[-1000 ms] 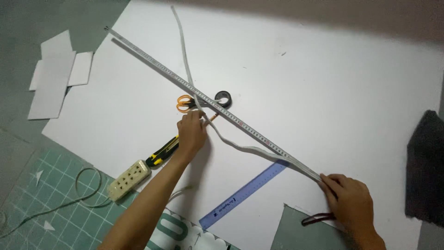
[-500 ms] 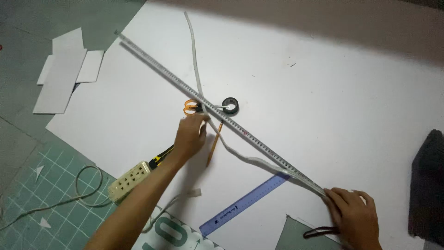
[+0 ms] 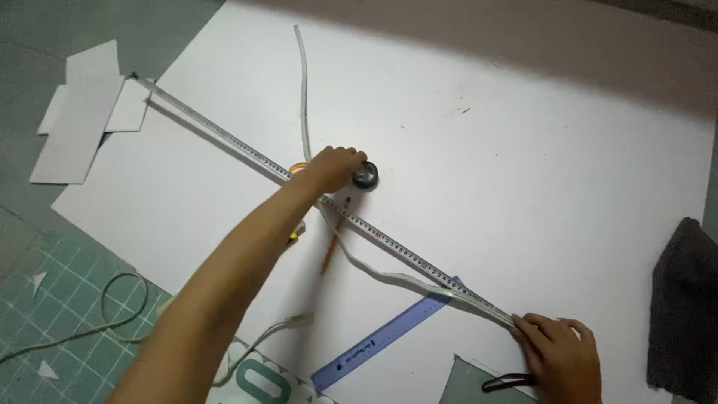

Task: Measuring the length of a flexible white strip using a tape measure on a floor workspace

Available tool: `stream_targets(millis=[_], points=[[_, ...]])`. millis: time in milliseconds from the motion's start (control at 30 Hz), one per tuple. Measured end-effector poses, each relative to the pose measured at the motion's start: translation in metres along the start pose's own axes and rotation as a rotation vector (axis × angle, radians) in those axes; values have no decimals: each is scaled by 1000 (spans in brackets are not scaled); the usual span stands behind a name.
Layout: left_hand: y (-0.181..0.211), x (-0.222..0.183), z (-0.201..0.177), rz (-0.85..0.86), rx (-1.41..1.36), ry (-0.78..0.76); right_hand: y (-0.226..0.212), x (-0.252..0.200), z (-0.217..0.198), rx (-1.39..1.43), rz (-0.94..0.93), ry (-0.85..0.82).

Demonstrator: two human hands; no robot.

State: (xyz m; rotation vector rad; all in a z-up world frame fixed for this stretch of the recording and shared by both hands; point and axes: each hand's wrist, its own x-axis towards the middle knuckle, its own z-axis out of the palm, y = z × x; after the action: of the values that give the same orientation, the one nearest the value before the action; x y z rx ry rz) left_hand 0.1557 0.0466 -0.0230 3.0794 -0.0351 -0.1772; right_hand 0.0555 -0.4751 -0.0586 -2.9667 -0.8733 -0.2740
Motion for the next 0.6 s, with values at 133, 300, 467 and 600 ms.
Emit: stream_targets(millis=[133, 300, 467, 600], points=[[6, 9, -14, 138, 127, -57, -4, 2, -9, 76, -51, 94], [17, 48, 7, 276, 314, -47, 2, -2, 5, 49, 12, 63], [37, 97, 41, 407, 97, 377, 0, 0, 2, 71, -14, 87], [67, 60, 17, 324, -5, 357, 2, -1, 5, 66, 4, 20]])
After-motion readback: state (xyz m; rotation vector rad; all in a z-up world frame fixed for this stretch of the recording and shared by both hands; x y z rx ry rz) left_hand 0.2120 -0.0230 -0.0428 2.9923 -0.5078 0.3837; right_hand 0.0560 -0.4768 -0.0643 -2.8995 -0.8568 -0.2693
